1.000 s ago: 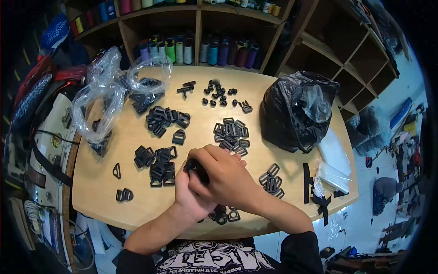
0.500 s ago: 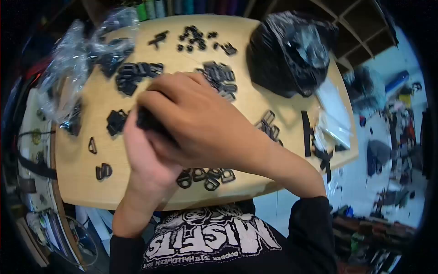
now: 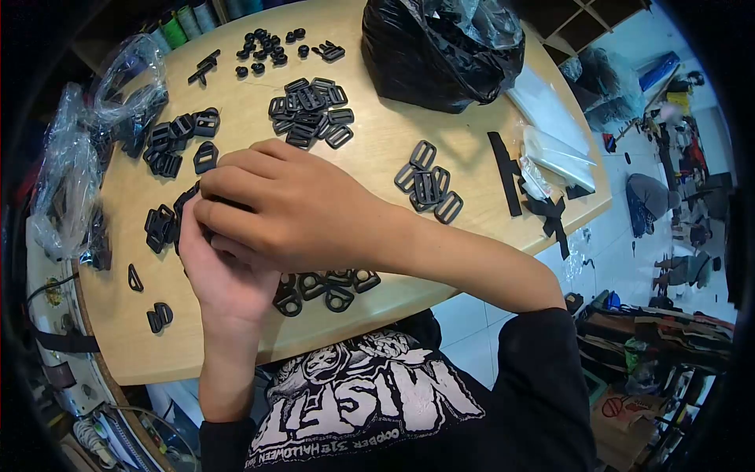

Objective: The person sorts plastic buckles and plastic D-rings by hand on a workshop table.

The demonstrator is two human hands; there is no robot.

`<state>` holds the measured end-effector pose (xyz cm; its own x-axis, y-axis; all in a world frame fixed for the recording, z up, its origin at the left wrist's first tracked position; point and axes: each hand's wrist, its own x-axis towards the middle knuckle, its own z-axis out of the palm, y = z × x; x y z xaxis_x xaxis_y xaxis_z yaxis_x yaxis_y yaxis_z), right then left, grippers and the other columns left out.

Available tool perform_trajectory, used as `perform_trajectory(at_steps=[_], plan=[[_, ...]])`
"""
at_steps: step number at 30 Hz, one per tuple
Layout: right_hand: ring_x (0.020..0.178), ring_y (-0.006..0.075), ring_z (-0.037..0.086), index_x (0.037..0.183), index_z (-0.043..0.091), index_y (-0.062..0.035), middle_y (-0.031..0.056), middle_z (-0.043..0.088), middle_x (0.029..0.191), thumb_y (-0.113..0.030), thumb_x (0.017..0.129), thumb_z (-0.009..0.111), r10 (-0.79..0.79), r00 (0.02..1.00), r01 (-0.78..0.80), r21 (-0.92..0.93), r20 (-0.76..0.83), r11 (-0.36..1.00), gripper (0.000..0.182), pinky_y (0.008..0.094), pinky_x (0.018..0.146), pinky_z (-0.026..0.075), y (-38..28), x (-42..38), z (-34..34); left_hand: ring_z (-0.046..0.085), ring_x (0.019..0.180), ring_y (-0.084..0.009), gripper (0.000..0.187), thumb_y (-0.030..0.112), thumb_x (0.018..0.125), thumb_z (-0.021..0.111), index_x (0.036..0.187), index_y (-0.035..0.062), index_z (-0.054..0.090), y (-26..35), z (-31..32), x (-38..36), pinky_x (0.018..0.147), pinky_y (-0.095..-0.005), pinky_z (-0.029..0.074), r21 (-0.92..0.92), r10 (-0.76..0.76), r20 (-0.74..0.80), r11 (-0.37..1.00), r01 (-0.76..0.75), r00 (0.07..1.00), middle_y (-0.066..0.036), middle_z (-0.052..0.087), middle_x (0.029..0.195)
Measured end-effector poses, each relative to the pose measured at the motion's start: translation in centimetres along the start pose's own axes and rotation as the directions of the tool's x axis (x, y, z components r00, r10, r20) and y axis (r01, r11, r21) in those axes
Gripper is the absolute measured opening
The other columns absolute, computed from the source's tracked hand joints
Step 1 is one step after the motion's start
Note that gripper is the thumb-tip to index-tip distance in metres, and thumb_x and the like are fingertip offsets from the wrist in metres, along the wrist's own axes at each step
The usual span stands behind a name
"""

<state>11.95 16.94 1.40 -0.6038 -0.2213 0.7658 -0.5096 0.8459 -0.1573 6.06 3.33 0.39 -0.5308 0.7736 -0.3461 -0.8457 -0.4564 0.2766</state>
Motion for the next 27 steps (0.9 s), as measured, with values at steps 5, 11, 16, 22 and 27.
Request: perform_trajectory(at_steps=[5,11,16,22,27], plan=[[0.103,0.0281,0.059,0.105,0.061,-0.0043,0.0090,0.059,0.108,-0.027,0.076,0.073,0.139,0.990,-0.136,0.220,0.002,0.966,0.039,0.0380,0.085,0.048,-0.5,0.0,-1.8,0.066,0.086,-0.0144,0.027,0.034,0.098,0.042,0.101,0.0138,0.060,-1.2,1.1,-0.1,0.072,-0.0297,0.057,0.229,0.208,-0.137,0.958,-0.173,0.969,-0.001,0.065,0.096],[0.104,0.0290,0.058,0.103,0.062,-0.0059,0.0104,0.058,0.107,-0.022,0.072,0.076,0.177,0.955,-0.210,0.125,0.237,0.970,0.038,0.0405,0.088,0.047,-1.1,-0.4,-3.3,0.065,0.089,-0.0189,0.033,0.038,0.098,0.041,0.108,0.0113,0.058,-1.1,-0.1,0.1,0.076,-0.0327,0.056,0.052,-0.035,-0.111,0.998,0.041,0.993,-0.005,0.064,0.102],[0.098,0.0283,0.062,0.108,0.063,-0.0041,0.0131,0.062,0.109,-0.014,0.081,0.071,0.351,0.912,-0.410,0.482,0.212,0.775,0.030,0.0351,0.086,0.050,-0.6,0.0,-2.9,0.064,0.082,-0.0208,0.033,0.033,0.097,0.044,0.108,0.0070,0.059,-1.4,0.3,0.0,0.071,-0.0358,0.055,0.050,0.018,-0.051,0.999,-0.015,0.999,-0.008,0.065,0.097],[0.082,0.0126,0.062,0.120,0.056,0.0019,0.0088,0.063,0.099,-0.012,0.092,0.058,0.799,0.414,-0.578,0.804,0.435,-0.139,0.031,0.0250,0.070,0.051,1.0,0.2,-4.1,0.064,0.086,-0.0287,0.037,0.026,0.096,0.039,0.106,-0.0046,0.058,-0.5,-0.3,0.5,0.076,-0.0394,0.057,-0.135,-0.089,0.170,0.984,0.113,0.981,-0.016,0.064,0.097],[0.070,0.0069,0.055,0.120,0.057,0.0016,0.0034,0.062,0.089,-0.014,0.092,0.060,0.713,0.243,-0.524,0.707,0.658,-0.475,0.032,0.0191,0.059,0.044,2.2,-0.3,-5.3,0.060,0.108,-0.0360,0.048,0.029,0.098,0.031,0.119,-0.0088,0.052,-0.8,0.1,0.2,0.094,-0.0451,0.052,-0.078,-0.029,0.123,0.996,0.039,0.992,-0.022,0.061,0.114]])
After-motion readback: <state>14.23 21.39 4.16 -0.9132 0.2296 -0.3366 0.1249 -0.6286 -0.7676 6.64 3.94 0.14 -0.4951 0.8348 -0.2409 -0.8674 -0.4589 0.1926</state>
